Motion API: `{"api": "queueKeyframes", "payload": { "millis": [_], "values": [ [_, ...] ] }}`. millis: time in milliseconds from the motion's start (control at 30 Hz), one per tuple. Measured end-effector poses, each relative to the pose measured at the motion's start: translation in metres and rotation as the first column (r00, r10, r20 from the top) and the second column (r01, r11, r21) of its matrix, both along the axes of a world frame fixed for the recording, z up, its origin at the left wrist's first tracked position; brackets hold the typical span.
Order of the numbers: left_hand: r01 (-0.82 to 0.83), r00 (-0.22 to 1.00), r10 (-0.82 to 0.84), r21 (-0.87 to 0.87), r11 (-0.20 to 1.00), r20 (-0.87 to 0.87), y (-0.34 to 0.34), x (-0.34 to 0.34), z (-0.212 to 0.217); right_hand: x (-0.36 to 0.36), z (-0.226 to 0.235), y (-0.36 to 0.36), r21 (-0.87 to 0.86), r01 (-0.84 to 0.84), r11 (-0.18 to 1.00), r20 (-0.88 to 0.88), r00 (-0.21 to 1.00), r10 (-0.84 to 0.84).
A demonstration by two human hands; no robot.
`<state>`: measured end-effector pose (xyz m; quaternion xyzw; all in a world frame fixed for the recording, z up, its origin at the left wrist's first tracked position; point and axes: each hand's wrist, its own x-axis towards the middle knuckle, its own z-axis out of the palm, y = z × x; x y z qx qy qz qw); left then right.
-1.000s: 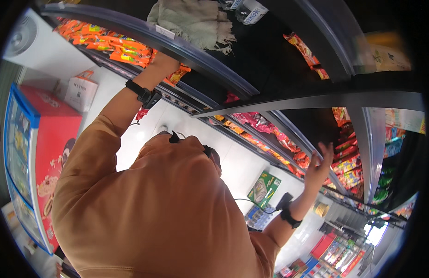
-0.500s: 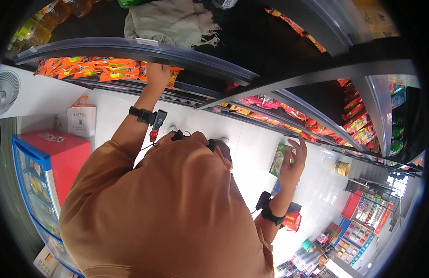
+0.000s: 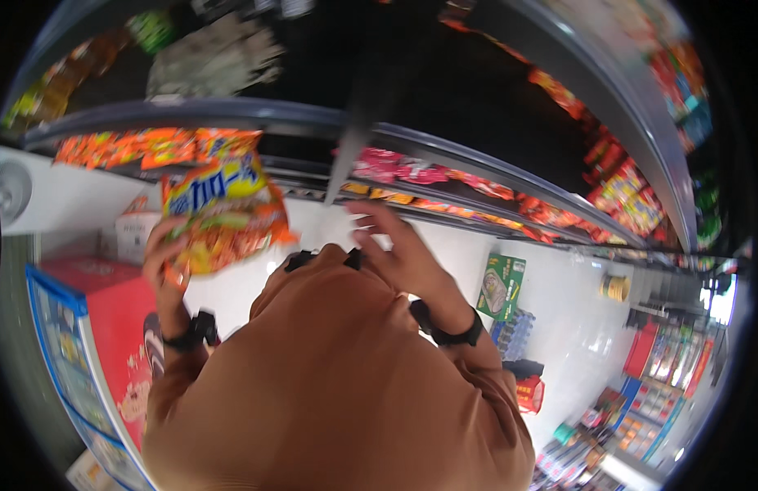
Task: The person organizes and restocks packets of instant noodles on a store shelf, arranging them into neat rows and wiping down the shelf surface with a cloth.
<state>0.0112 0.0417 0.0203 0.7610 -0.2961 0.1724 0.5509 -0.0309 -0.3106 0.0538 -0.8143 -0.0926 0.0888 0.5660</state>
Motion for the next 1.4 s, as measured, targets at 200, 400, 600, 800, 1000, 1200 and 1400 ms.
{"api": "queueKeyframes", "payload": {
  "millis": [200, 400, 600, 800, 1000, 1200, 1400],
  "values": [
    [0.249, 0.968, -0.248, -0.206, 0.946, 0.029, -0.108, -0.058, 0.047, -0.009, 0.039, -0.045, 0.549, -0.159, 0.821, -0.117, 0.957, 0.264],
    [0.430, 0.884, -0.463, 0.269, 0.862, 0.070, -0.216, -0.044, 0.081, -0.029, 0.055, -0.141, 0.562, 0.271, 0.781, -0.131, 0.962, -0.240],
    [0.310, 0.946, -0.319, 0.137, 0.941, 0.055, -0.254, -0.053, 0.072, -0.014, 0.085, -0.266, 0.546, 0.504, 0.669, -0.064, 0.822, -0.566],
    [0.232, 0.972, -0.227, 0.087, 0.969, -0.058, -0.258, -0.056, 0.057, 0.091, 0.071, -0.330, 0.654, 0.405, 0.639, 0.208, 0.716, -0.667],
    [0.196, 0.975, -0.182, 0.106, 0.975, -0.130, -0.258, -0.073, 0.049, 0.181, 0.025, -0.420, 0.004, 0.702, 0.713, 0.684, 0.518, -0.513],
    [0.159, 0.973, -0.133, 0.129, 0.979, -0.189, -0.238, -0.074, 0.030, 0.185, 0.042, -0.416, -0.606, 0.768, 0.209, 0.796, 0.578, 0.182],
    [0.107, 0.979, -0.077, 0.157, 0.982, -0.187, -0.229, -0.072, 0.022, 0.177, 0.030, -0.403, -0.786, 0.610, 0.098, 0.589, 0.693, 0.415]
  ]
}}
